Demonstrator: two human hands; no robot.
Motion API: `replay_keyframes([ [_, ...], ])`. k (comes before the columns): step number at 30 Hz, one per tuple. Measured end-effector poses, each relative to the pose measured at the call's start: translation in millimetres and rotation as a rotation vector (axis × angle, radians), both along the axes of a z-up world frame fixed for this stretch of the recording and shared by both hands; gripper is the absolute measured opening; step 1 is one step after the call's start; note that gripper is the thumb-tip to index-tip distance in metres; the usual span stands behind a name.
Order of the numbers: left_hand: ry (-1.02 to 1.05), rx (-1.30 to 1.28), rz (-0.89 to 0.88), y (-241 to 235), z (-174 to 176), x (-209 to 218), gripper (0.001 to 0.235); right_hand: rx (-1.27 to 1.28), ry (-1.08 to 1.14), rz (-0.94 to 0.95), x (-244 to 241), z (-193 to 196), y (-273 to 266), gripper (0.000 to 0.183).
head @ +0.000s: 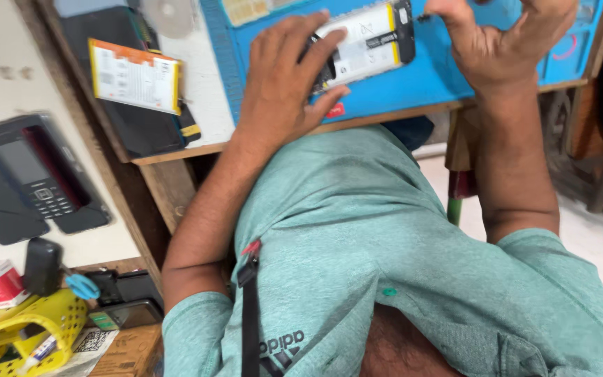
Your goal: The person uses a yellow-handled screwdriver to repeatedly tighten and loosen screws on the internal metal bracket of a disassembled smartphone. The phone remains open on a blue mat while the person adjusts the screwdriver and repositions the device.
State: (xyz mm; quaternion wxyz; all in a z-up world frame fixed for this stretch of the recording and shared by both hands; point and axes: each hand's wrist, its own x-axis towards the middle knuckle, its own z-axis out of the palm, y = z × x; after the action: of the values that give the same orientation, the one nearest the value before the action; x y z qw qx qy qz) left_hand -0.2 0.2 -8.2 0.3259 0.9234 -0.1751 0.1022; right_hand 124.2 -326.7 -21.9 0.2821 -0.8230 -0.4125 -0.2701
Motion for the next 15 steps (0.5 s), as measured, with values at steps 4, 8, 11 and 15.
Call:
replay_keyframes([
  [4, 0.005, 0.007, 0.023, -1, 4, 4, 0.069, 0.12, 0.178, 0.124, 2, 16, 22, 0.061],
  [8, -0.037, -0.046, 0.039, -5, 11, 0, 0.071, 0.131, -0.01, -0.081, -3, 36, 39, 0.078],
  [11, -0.061, -0.065, 0.059, -3, 18, -1, 0.07, 0.127, 0.02, 0.112, -3, 48, 52, 0.067],
  [15, -0.056, -0.062, 0.067, -6, 23, -6, 0.068, 0.156, 0.034, 0.006, -7, 52, 54, 0.069],
])
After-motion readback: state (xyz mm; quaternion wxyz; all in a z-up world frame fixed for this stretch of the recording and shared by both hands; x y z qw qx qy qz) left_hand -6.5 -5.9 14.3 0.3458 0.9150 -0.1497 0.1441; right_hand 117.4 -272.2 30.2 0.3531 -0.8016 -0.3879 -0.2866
